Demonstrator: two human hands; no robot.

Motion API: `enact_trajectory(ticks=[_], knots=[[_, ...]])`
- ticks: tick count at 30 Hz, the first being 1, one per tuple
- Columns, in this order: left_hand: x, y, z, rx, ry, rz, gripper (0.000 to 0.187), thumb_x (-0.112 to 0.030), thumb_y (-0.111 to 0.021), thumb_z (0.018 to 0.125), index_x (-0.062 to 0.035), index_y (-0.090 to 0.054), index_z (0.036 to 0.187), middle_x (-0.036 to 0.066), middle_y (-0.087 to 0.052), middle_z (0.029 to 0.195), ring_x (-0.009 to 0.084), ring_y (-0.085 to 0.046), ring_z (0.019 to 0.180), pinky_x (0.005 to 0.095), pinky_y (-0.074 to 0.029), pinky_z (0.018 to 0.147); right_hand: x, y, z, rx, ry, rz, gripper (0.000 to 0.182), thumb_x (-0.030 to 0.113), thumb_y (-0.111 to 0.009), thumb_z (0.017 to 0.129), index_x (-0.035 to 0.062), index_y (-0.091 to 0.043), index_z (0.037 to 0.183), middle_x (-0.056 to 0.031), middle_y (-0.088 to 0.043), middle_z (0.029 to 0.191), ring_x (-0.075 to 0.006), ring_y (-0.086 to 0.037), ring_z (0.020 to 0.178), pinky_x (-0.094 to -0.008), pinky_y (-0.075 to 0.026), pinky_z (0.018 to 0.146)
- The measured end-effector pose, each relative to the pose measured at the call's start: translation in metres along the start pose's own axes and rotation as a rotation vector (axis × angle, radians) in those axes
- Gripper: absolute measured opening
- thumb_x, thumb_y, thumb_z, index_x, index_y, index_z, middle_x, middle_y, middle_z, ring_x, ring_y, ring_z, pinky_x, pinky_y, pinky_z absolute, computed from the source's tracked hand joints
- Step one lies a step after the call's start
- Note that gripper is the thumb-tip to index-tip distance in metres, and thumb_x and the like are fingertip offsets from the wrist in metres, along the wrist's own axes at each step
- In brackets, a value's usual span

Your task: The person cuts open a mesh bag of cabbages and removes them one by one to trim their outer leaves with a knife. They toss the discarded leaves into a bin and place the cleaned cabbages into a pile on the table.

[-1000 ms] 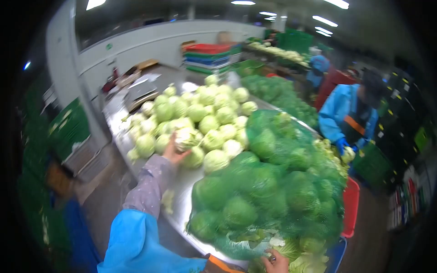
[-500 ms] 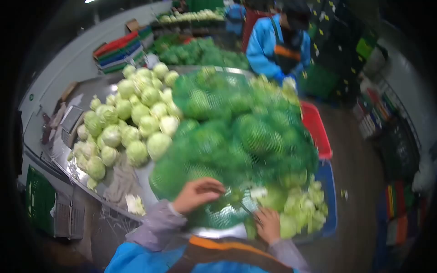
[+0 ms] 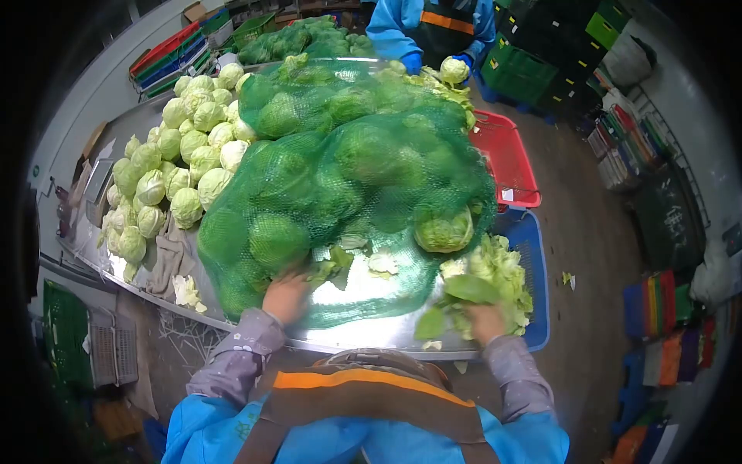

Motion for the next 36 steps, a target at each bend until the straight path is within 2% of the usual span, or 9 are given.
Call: enact_trajectory(ticks=[4, 11, 14, 15, 19, 24, 28, 34, 36], knots=[[-0.059, 0.028, 0.039, -0.078, -0.019, -0.04, 0.017, -0.015, -0.062, 0.068, -0.0073, -0.066, 0.083, 0.013, -0.063, 0.094, 0.0298, -0.058, 0.096, 0.0453, -0.045, 0.086, -0.089, 0.052, -0.034, -0.517, -0.095, 0.1, 0.039, -0.001, -0.057, 0.076, 0.0118, -0.062, 0.112, -0.0157, -0.063, 0.107, -0.0326, -0.06, 0.099, -0.0407, -0.046, 0.088], [-0.178, -0.008, 0.242, 0.052, 0.228, -0.34, 0.075, -0.054, -0.064, 0.077, 0.0026, -0.049, 0.124, 0.026, -0.058, 0.111, 0.0381, -0.056, 0.106, 0.0411, -0.045, 0.089, -0.048, 0.066, 0.03, -0.436, -0.183, 0.9, 0.024, 0.013, -0.061, 0.086, 0.0044, -0.06, 0.109, -0.0069, -0.066, 0.085, -0.0078, -0.054, 0.052, -0.0228, -0.042, 0.041], [-0.188, -0.015, 0.294, 0.474, 0.426, -0.339, 0.08, -0.065, -0.055, 0.079, 0.0057, -0.054, 0.116, 0.025, -0.062, 0.103, 0.0396, -0.061, 0.094, 0.0419, -0.048, 0.082, -0.011, 0.073, 0.064, -0.45, -0.092, 1.077, 0.026, 0.015, -0.063, 0.086, 0.0011, -0.059, 0.108, -0.0082, -0.067, 0.088, -0.008, -0.047, 0.039, -0.0233, -0.037, 0.035], [-0.166, -0.092, 0.309, 0.291, 0.083, -0.296, 0.083, -0.073, -0.05, 0.076, 0.0054, -0.065, 0.097, 0.024, -0.065, 0.095, 0.039, -0.064, 0.083, 0.042, -0.05, 0.077, -0.004, 0.078, 0.072, -0.448, -0.089, 1.143, 0.025, 0.015, -0.063, 0.086, 0.0009, -0.06, 0.107, -0.0079, -0.067, 0.088, -0.0077, -0.047, 0.039, -0.0231, -0.037, 0.035], [-0.176, -0.042, 0.265, 0.238, 0.53, -0.492, 0.087, -0.058, -0.071, 0.067, 0.0035, -0.046, 0.124, 0.023, -0.061, 0.102, 0.0387, -0.061, 0.091, 0.0409, -0.048, 0.084, -0.007, 0.097, 0.088, -0.382, -0.092, 1.145, 0.026, 0.017, -0.067, 0.083, 0.002, -0.063, 0.104, -0.005, -0.066, 0.084, -0.0079, -0.052, 0.046, -0.0246, -0.043, 0.041], [-0.184, -0.013, 0.128, -0.13, 0.267, -0.67, 0.084, -0.024, -0.087, 0.056, -0.0018, -0.038, 0.12, 0.02, -0.04, 0.12, 0.0351, -0.044, 0.114, 0.0418, -0.042, 0.094, -0.008, 0.083, 0.085, -0.307, 0.095, 1.107, 0.045, 0.022, -0.075, 0.077, -0.0027, -0.059, 0.111, -0.0095, -0.068, 0.093, -0.0077, -0.052, 0.046, -0.024, -0.042, 0.042], [-0.188, -0.007, 0.075, 0.025, 1.202, -1.275, 0.091, -0.037, -0.081, 0.069, 0.0017, -0.026, 0.13, 0.024, -0.036, 0.13, 0.0325, -0.05, 0.112, 0.0385, -0.047, 0.09, 0.023, 0.059, 0.05, 0.198, -0.048, 0.955, 0.064, 0.026, -0.079, 0.073, -0.0012, -0.051, 0.124, -0.0151, -0.067, 0.098, -0.0093, -0.058, 0.055, -0.0258, -0.048, 0.052], [-0.197, -0.019, 0.054, -0.084, 0.714, -1.118, 0.09, -0.031, -0.086, 0.062, 0.0015, -0.035, 0.128, 0.018, -0.042, 0.124, 0.0283, -0.045, 0.117, 0.0373, -0.037, 0.1, 0.059, 0.046, 0.016, 0.141, 0.14, 1.188, 0.073, 0.007, -0.084, 0.061, 0.0023, -0.053, 0.127, -0.002, -0.066, 0.089, 0.0003, -0.044, 0.059, -0.0187, -0.04, 0.052], [-0.198, -0.001, 0.059, -0.096, 0.666, -1.055, 0.095, -0.027, -0.088, 0.056, 0.0008, -0.034, 0.128, 0.017, -0.042, 0.121, 0.0275, -0.042, 0.118, 0.0358, -0.036, 0.101, 0.066, 0.048, 0.014, 0.055, 0.193, 1.284, 0.076, 0.0, -0.082, 0.059, 0.0042, -0.051, 0.129, -0.0047, -0.06, 0.117, -0.0018, -0.048, 0.065, -0.0213, -0.043, 0.057]])
Point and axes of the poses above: each hand's wrist, its own z-axis towards the middle knuckle, its own y-axis out of the back of the hand, x = y × z, the point moved 3 cm from there along z, towards the middle knuckle
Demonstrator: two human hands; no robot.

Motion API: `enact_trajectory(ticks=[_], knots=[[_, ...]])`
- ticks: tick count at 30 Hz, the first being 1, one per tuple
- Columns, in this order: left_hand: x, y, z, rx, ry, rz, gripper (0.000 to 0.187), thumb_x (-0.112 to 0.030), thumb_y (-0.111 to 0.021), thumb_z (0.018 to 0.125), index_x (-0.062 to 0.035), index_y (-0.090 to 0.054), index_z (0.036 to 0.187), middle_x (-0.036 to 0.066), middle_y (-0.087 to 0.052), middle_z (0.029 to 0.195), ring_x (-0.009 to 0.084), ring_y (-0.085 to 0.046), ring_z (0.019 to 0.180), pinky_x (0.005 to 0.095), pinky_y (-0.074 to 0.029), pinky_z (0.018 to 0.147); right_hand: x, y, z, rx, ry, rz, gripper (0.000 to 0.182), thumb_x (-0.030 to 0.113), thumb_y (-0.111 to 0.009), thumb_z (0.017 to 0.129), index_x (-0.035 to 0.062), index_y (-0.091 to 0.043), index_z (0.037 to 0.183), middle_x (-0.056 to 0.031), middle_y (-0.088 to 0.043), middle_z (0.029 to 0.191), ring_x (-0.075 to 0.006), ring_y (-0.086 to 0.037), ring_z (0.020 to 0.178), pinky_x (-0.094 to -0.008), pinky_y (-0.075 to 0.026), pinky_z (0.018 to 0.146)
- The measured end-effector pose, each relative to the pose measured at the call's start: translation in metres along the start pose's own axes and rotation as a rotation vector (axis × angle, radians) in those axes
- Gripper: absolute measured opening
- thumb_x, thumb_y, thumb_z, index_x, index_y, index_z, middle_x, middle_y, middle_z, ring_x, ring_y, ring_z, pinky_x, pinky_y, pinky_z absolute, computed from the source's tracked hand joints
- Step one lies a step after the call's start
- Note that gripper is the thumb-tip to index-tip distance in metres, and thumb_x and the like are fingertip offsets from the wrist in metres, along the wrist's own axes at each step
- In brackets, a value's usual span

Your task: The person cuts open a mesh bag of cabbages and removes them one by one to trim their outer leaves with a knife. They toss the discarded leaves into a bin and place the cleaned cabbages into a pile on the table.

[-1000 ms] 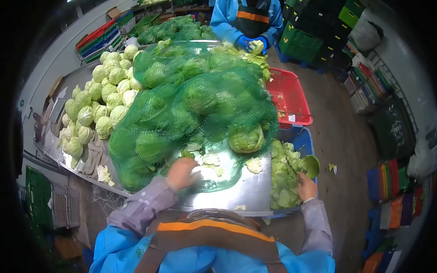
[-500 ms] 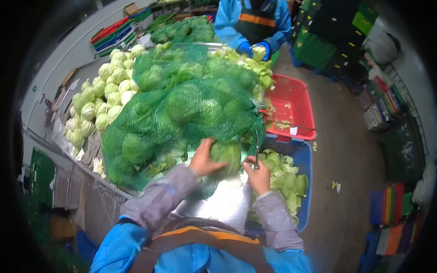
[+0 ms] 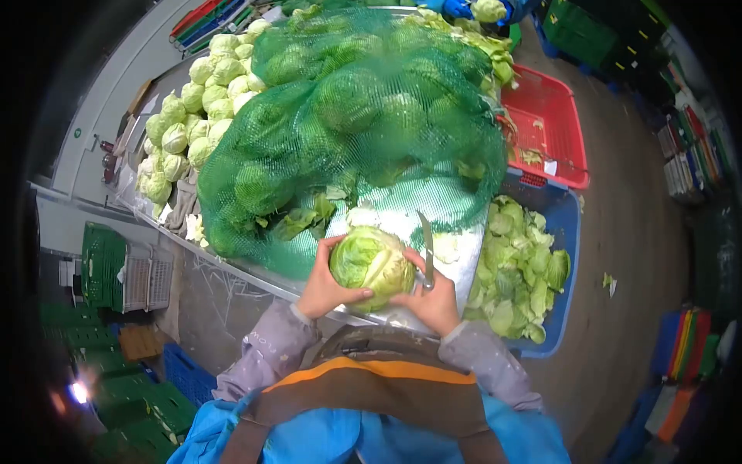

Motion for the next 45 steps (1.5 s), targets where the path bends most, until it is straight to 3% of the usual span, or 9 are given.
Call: enact_trajectory(ticks=[6, 10, 13, 21, 32, 36, 41, 43, 45], knots=[[-0.014, -0.019, 0.014, -0.07, -0.175, 0.55, 0.106, -0.03, -0.088, 0.048, 0.0009, -0.03, 0.13, 0.022, -0.041, 0.122, 0.0371, -0.041, 0.116, 0.0413, -0.037, 0.1, 0.005, 0.012, -0.018, -0.223, 0.264, -0.728, 0.044, 0.003, -0.07, 0.074, 0.0008, -0.054, 0.115, -0.0147, -0.055, 0.106, -0.0291, -0.055, 0.097, -0.036, -0.046, 0.078], [-0.031, -0.044, 0.02, 0.062, -0.195, 0.645, 0.114, -0.035, -0.087, 0.047, 0.0048, -0.026, 0.135, 0.031, -0.036, 0.124, 0.0443, -0.037, 0.119, 0.046, -0.035, 0.1, 0.012, 0.029, -0.042, -0.103, 0.17, -0.8, 0.029, 0.01, -0.058, 0.083, 0.0054, -0.05, 0.11, -0.018, -0.057, 0.091, -0.0358, -0.059, 0.085, -0.0436, -0.046, 0.069], [-0.034, -0.057, 0.028, 0.087, -0.238, 0.696, 0.113, -0.034, -0.087, 0.046, 0.0048, -0.027, 0.134, 0.031, -0.035, 0.125, 0.0456, -0.036, 0.119, 0.047, -0.035, 0.101, -0.001, 0.033, -0.046, -0.143, -0.06, -0.715, 0.025, 0.009, -0.055, 0.085, 0.0053, -0.044, 0.108, -0.0143, -0.053, 0.053, -0.038, -0.055, 0.055, -0.045, -0.04, 0.053], [-0.042, -0.069, 0.042, 0.148, -0.217, 0.796, 0.109, -0.032, -0.085, 0.044, -0.0028, -0.03, 0.134, 0.029, -0.035, 0.128, 0.0436, -0.035, 0.121, 0.0498, -0.041, 0.093, -0.002, 0.031, -0.024, -0.087, -0.147, -0.739, 0.022, 0.003, -0.049, 0.08, 0.0003, -0.041, 0.1, -0.0282, -0.056, 0.064, -0.0472, -0.056, 0.063, -0.0525, -0.042, 0.059], [-0.049, -0.077, 0.043, 0.156, -0.162, 0.851, 0.109, -0.029, -0.085, 0.041, -0.0062, -0.032, 0.134, 0.024, -0.037, 0.128, 0.041, -0.037, 0.12, 0.0556, -0.043, 0.085, -0.021, 0.035, -0.018, 0.027, -0.432, -0.847, 0.029, 0.003, -0.05, 0.078, -0.007, -0.04, 0.103, -0.0311, -0.062, 0.083, -0.0476, -0.061, 0.081, -0.0518, -0.048, 0.073], [-0.043, -0.071, 0.035, 0.077, -0.267, 0.808, 0.109, -0.03, -0.085, 0.039, -0.0008, -0.034, 0.131, 0.025, -0.039, 0.119, 0.0435, -0.041, 0.11, 0.047, -0.041, 0.092, -0.061, 0.037, 0.023, -0.076, -0.384, -0.911, 0.048, 0.001, -0.052, 0.075, -0.0117, -0.038, 0.118, -0.0335, -0.06, 0.081, -0.0468, -0.06, 0.08, -0.0507, -0.049, 0.071], [0.003, -0.016, 0.006, 0.116, -0.399, 0.474, 0.114, -0.029, -0.088, 0.047, -0.0003, -0.023, 0.136, 0.027, -0.033, 0.131, 0.041, -0.032, 0.126, 0.0443, -0.028, 0.107, -0.031, 0.026, 0.011, 0.049, -0.407, -0.632, 0.046, 0.013, -0.055, 0.08, -0.0058, -0.04, 0.119, -0.0249, -0.063, 0.078, -0.0353, -0.065, 0.077, -0.0425, -0.049, 0.071], [0.016, 0.003, -0.007, 0.063, -0.05, 0.022, 0.102, -0.028, -0.088, 0.054, 0.003, -0.023, 0.126, 0.024, -0.035, 0.123, 0.0341, -0.034, 0.122, 0.0415, -0.03, 0.104, -0.027, 0.013, -0.003, 0.05, -0.538, -0.015, 0.049, 0.029, -0.063, 0.083, -0.0063, -0.049, 0.114, -0.0158, -0.063, 0.069, -0.0226, -0.062, 0.06, -0.0346, -0.049, 0.057], [0.02, 0.003, -0.02, -0.024, 0.186, -0.163, 0.097, -0.028, -0.087, 0.056, 0.0036, -0.023, 0.122, 0.022, -0.035, 0.119, 0.0324, -0.035, 0.12, 0.0408, -0.031, 0.103, -0.023, 0.0, -0.003, 0.095, -0.489, 0.03, 0.045, 0.031, -0.062, 0.084, -0.0058, -0.053, 0.109, -0.0133, -0.062, 0.066, -0.0203, -0.06, 0.055, -0.0331, -0.048, 0.054]])
Point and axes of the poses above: each hand's wrist, its own z-axis towards the middle knuckle, its own y-axis out of the back of the hand, x = y × z, the point moved 3 cm from there along z, towards the middle knuckle
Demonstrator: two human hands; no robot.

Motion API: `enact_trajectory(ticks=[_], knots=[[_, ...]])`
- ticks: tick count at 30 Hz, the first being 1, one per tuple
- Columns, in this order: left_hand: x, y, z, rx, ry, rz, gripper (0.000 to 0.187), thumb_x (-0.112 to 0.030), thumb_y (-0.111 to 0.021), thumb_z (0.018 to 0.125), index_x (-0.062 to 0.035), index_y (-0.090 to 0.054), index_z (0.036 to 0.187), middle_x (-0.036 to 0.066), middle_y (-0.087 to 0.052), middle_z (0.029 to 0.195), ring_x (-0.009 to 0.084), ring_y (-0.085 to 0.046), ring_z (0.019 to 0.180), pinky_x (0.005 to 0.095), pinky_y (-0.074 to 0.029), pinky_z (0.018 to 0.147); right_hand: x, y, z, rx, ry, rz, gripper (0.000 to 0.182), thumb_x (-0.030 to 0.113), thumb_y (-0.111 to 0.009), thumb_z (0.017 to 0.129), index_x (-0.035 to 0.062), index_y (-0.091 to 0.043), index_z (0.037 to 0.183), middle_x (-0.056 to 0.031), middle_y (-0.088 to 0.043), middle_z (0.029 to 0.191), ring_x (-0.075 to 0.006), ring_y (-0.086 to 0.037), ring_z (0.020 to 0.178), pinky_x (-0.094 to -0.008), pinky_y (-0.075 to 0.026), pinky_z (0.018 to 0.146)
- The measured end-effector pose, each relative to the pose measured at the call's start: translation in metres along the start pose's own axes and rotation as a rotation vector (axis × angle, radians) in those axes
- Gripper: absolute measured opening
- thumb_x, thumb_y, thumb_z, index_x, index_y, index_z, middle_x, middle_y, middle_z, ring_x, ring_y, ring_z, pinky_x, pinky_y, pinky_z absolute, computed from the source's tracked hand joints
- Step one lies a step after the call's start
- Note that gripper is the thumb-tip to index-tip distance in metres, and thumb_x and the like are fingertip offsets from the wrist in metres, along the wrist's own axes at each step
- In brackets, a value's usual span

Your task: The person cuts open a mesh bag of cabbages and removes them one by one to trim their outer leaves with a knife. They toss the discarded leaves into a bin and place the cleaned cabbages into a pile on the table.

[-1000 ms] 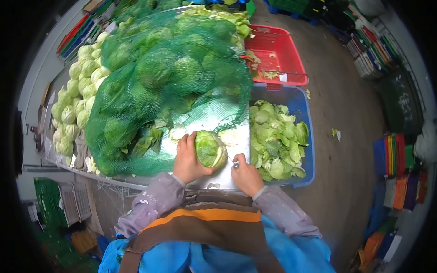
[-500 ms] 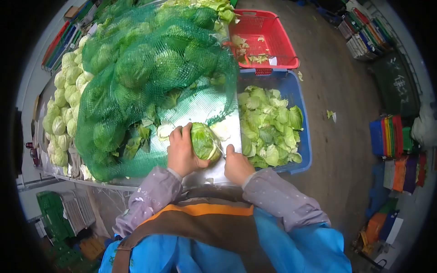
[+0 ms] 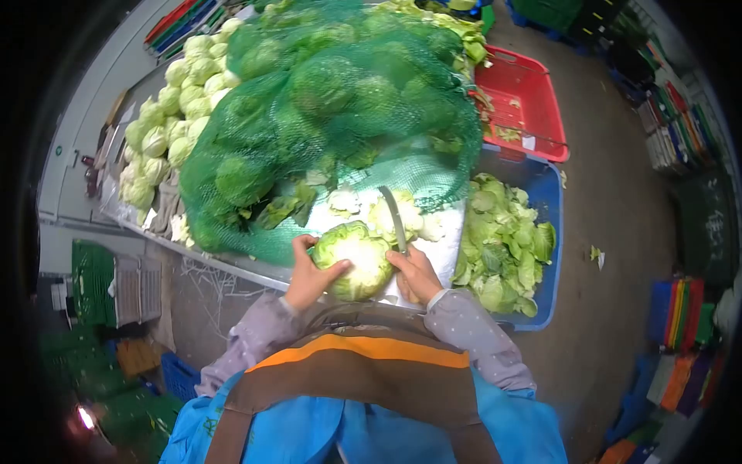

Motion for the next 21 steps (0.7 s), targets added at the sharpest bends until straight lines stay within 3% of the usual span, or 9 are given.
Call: enact_trajectory(ticks=[1, 2, 6, 8, 9, 11, 15, 18, 21], knots=[[0.003, -0.003, 0.002, -0.09, -0.065, 0.157, 0.094, -0.027, -0.086, 0.058, 0.0035, -0.023, 0.12, 0.021, -0.034, 0.117, 0.0321, -0.036, 0.116, 0.0406, -0.033, 0.1, 0.009, -0.004, 0.002, 0.025, 0.061, 0.026, 0.042, 0.032, -0.062, 0.086, -0.0053, -0.057, 0.104, -0.0108, -0.061, 0.063, -0.018, -0.057, 0.05, -0.0317, -0.048, 0.05], [0.001, -0.007, 0.005, -0.175, -0.133, 0.313, 0.09, -0.026, -0.086, 0.059, 0.0034, -0.024, 0.117, 0.02, -0.033, 0.115, 0.0319, -0.037, 0.112, 0.0405, -0.034, 0.098, 0.014, -0.008, 0.003, -0.206, 0.391, -0.294, 0.039, 0.034, -0.064, 0.085, -0.0038, -0.062, 0.095, -0.0098, -0.062, 0.059, -0.0171, -0.057, 0.046, -0.0304, -0.047, 0.047], [-0.029, -0.035, -0.005, -0.104, -0.078, 0.299, 0.097, -0.028, -0.087, 0.056, 0.0065, -0.025, 0.121, 0.023, -0.032, 0.12, 0.0352, -0.037, 0.114, 0.0412, -0.035, 0.098, 0.048, 0.011, -0.014, -0.349, 0.595, -0.351, 0.049, 0.043, -0.069, 0.079, -0.0035, -0.064, 0.095, -0.0121, -0.067, 0.065, -0.0191, -0.064, 0.054, -0.0325, -0.049, 0.051], [-0.047, -0.052, 0.007, -0.057, -0.414, 0.6, 0.103, -0.031, -0.089, 0.051, 0.0076, -0.028, 0.126, 0.024, -0.039, 0.123, 0.0356, -0.042, 0.116, 0.041, -0.038, 0.097, 0.062, 0.015, -0.006, -0.329, 0.494, -0.516, 0.05, 0.043, -0.069, 0.079, -0.0039, -0.064, 0.094, -0.0135, -0.066, 0.064, -0.0209, -0.064, 0.054, -0.0329, -0.049, 0.052], [-0.051, -0.055, 0.014, -0.055, -0.418, 0.592, 0.103, -0.031, -0.089, 0.051, 0.0076, -0.028, 0.126, 0.024, -0.039, 0.123, 0.0356, -0.042, 0.116, 0.041, -0.038, 0.097, 0.068, 0.018, -0.001, -0.308, 0.397, -0.675, 0.05, 0.043, -0.069, 0.078, -0.0042, -0.065, 0.093, -0.0149, -0.065, 0.062, -0.0228, -0.064, 0.055, -0.0334, -0.05, 0.053], [-0.058, -0.064, 0.025, 0.087, -0.417, 0.514, 0.113, -0.035, -0.09, 0.05, 0.0084, -0.026, 0.133, 0.028, -0.044, 0.121, 0.0395, -0.049, 0.111, 0.0414, -0.043, 0.094, 0.06, 0.036, 0.037, -0.424, 0.597, -0.611, 0.049, 0.044, -0.069, 0.077, -0.0031, -0.065, 0.09, -0.0168, -0.062, 0.059, -0.0276, -0.063, 0.055, -0.035, -0.049, 0.054], [-0.062, -0.078, 0.025, -0.057, -0.208, 0.703, 0.121, -0.051, -0.086, 0.048, 0.0123, -0.026, 0.132, 0.029, -0.046, 0.121, 0.0389, -0.049, 0.112, 0.0417, -0.042, 0.094, 0.083, 0.049, 0.045, -0.463, 0.511, -0.714, 0.045, 0.043, -0.069, 0.077, 0.001, -0.066, 0.093, -0.0159, -0.063, 0.062, -0.0308, -0.064, 0.061, -0.0384, -0.049, 0.059], [-0.07, -0.072, 0.017, -0.115, -0.154, 0.739, 0.108, -0.052, -0.084, 0.052, 0.0075, -0.035, 0.127, 0.025, -0.051, 0.115, 0.0372, -0.053, 0.107, 0.0405, -0.044, 0.091, 0.077, 0.049, 0.007, -0.616, 0.65, -0.552, 0.045, 0.035, -0.065, 0.083, 0.0003, -0.058, 0.111, -0.0175, -0.065, 0.07, -0.031, -0.064, 0.067, -0.0378, -0.049, 0.063], [-0.057, -0.059, 0.015, -0.181, -0.064, 0.657, 0.079, -0.051, -0.078, 0.063, 0.003, -0.049, 0.113, 0.022, -0.058, 0.104, 0.0352, -0.058, 0.099, 0.0416, -0.046, 0.086, 0.039, 0.045, -0.018, -0.481, 0.616, -0.341, 0.054, 0.035, -0.069, 0.08, 0.0007, -0.055, 0.118, -0.0189, -0.065, 0.089, -0.0287, -0.064, 0.076, -0.0376, -0.049, 0.068]])
Point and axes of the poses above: each hand's wrist, its own z-axis towards the middle knuckle, its own y-axis out of the back of the hand, x = y × z, the point moved 3 cm from there along z, towards the middle knuckle
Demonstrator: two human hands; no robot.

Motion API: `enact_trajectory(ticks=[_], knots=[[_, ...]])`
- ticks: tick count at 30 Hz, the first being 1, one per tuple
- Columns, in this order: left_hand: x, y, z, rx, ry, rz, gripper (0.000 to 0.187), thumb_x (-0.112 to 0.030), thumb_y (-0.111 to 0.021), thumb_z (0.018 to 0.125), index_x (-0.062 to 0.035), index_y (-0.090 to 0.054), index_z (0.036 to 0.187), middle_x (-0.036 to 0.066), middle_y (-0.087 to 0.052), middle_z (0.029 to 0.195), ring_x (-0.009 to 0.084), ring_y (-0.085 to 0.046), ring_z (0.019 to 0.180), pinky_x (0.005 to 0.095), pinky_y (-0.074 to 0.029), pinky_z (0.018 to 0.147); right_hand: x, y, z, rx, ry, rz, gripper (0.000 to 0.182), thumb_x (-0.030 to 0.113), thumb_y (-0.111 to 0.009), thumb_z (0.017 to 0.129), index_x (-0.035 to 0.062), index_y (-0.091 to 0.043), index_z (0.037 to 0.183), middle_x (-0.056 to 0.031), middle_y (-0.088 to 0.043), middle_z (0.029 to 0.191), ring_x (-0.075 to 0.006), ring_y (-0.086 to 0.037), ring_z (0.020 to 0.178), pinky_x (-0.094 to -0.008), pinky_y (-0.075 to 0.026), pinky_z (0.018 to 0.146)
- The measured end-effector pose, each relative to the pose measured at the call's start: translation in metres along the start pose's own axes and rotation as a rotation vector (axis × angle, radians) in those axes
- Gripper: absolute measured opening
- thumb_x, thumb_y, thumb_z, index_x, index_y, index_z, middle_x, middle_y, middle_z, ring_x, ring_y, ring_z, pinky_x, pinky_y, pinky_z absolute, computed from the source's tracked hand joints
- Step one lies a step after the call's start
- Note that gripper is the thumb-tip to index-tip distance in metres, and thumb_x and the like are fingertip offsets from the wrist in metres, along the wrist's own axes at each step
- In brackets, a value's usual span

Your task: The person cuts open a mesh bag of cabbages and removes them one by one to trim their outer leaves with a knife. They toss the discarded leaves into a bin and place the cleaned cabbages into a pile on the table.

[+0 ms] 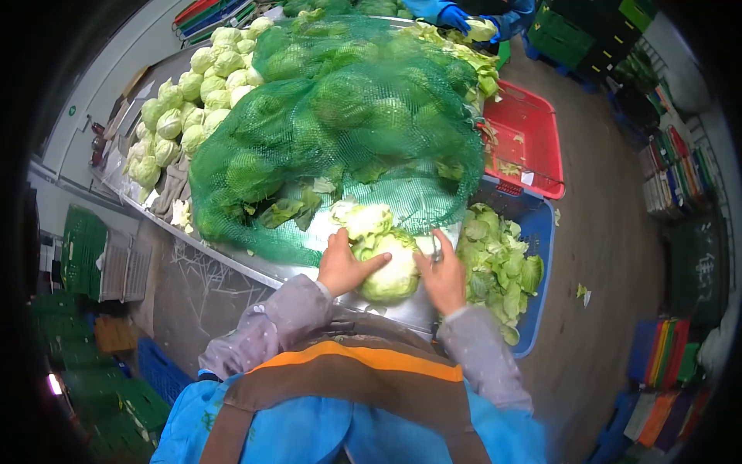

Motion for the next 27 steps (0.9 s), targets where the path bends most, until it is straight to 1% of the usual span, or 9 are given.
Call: enact_trajectory(ticks=[3, 10, 12, 17, 19, 21, 24, 26, 27], knots=[[-0.003, 0.004, -0.006, -0.11, -0.148, 0.062, 0.041, -0.042, -0.063, 0.083, -0.0028, -0.054, 0.094, 0.021, -0.062, 0.082, 0.0388, -0.062, 0.076, 0.0453, -0.049, 0.069, 0.007, -0.01, -0.022, 0.062, -0.041, -0.306, 0.07, 0.039, -0.081, 0.067, 0.0029, -0.055, 0.122, -0.0186, -0.054, 0.11, -0.0271, -0.058, 0.092, -0.0347, -0.047, 0.081], [0.043, 0.006, 0.016, -0.214, -0.331, -0.009, 0.026, -0.026, -0.063, 0.084, -0.0018, -0.065, 0.075, 0.018, -0.06, 0.061, 0.0357, -0.056, 0.051, 0.0402, -0.046, 0.051, -0.028, -0.019, -0.013, 0.118, -0.082, 0.03, 0.069, 0.029, -0.084, 0.065, 0.0028, -0.056, 0.122, -0.0157, -0.055, 0.112, -0.0241, -0.058, 0.1, -0.0328, -0.047, 0.086], [0.067, 0.002, 0.037, -0.228, -0.158, 0.005, 0.026, -0.022, -0.06, 0.086, 0.0003, -0.067, 0.076, 0.017, -0.062, 0.061, 0.0297, -0.06, 0.05, 0.0383, -0.048, 0.052, -0.019, -0.028, -0.009, 0.197, -0.176, 0.26, 0.066, 0.021, -0.083, 0.067, 0.0022, -0.055, 0.124, -0.014, -0.054, 0.112, -0.0205, -0.056, 0.104, -0.0304, -0.046, 0.089], [0.154, 0.001, 0.099, -0.183, 0.265, 0.223, 0.025, -0.024, -0.07, 0.079, 0.0011, -0.068, 0.074, 0.017, -0.064, 0.062, 0.0274, -0.066, 0.058, 0.0367, -0.054, 0.059, 0.013, -0.031, -0.008, 0.335, 0.079, -0.072, 0.064, 0.012, -0.081, 0.068, 0.0029, -0.054, 0.125, -0.011, -0.057, 0.109, -0.017, -0.056, 0.1, -0.028, -0.045, 0.089], [0.164, 0.004, 0.109, -0.215, 0.268, 0.152, 0.024, -0.022, -0.071, 0.078, 0.0008, -0.067, 0.085, 0.017, -0.065, 0.065, 0.0263, -0.067, 0.062, 0.0372, -0.054, 0.061, -0.003, -0.034, -0.006, 0.359, 0.063, 0.078, 0.063, 0.01, -0.079, 0.07, 0.0054, -0.054, 0.127, -0.0114, -0.058, 0.108, -0.0154, -0.057, 0.095, -0.0269, -0.046, 0.086], [0.138, 0.014, 0.096, -0.295, 0.13, -0.092, 0.047, -0.022, -0.075, 0.075, -0.0008, -0.056, 0.112, 0.018, -0.066, 0.083, 0.026, -0.067, 0.077, 0.0374, -0.054, 0.07, -0.005, -0.036, -0.009, 0.406, -0.122, 0.431, 0.062, 0.005, -0.075, 0.074, 0.0119, -0.052, 0.131, -0.0116, -0.062, 0.106, -0.0093, -0.057, 0.078, -0.0232, -0.047, 0.071], [0.02, 0.024, 0.032, -0.112, -0.44, -0.112, 0.107, -0.031, -0.085, 0.062, 0.0003, -0.02, 0.141, 0.024, -0.052, 0.123, 0.0306, -0.055, 0.11, 0.0353, -0.046, 0.093, 0.0, -0.024, -0.001, 0.444, -0.377, 0.217, 0.064, 0.004, -0.075, 0.074, 0.0124, -0.05, 0.132, -0.0089, -0.062, 0.103, -0.0061, -0.056, 0.069, -0.0228, -0.045, 0.062], [0.017, -0.011, 0.02, 0.14, -0.213, -0.24, 0.117, -0.038, -0.089, 0.053, 0.0077, -0.021, 0.138, 0.027, -0.043, 0.131, 0.0338, -0.046, 0.121, 0.0355, -0.037, 0.102, 0.001, -0.024, -0.001, 0.434, -0.326, 0.195, 0.056, 0.012, -0.073, 0.078, 0.0107, -0.052, 0.13, -0.0079, -0.064, 0.093, -0.0098, -0.058, 0.062, -0.028, -0.045, 0.057], [0.014, -0.011, 0.025, 0.131, -0.218, -0.243, 0.117, -0.038, -0.089, 0.053, 0.0077, -0.021, 0.138, 0.027, -0.043, 0.131, 0.0338, -0.046, 0.121, 0.0355, -0.037, 0.102, 0.005, -0.019, 0.003, 0.269, -0.028, -0.087, 0.053, 0.018, -0.07, 0.081, 0.0104, -0.051, 0.13, -0.0079, -0.063, 0.087, -0.0141, -0.06, 0.062, -0.0306, -0.046, 0.058]])
Point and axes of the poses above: each hand's wrist, its own z-axis towards the middle knuckle, its own y-axis out of the back of the hand, x = y × z, the point moved 3 cm from there along z, towards the middle knuckle
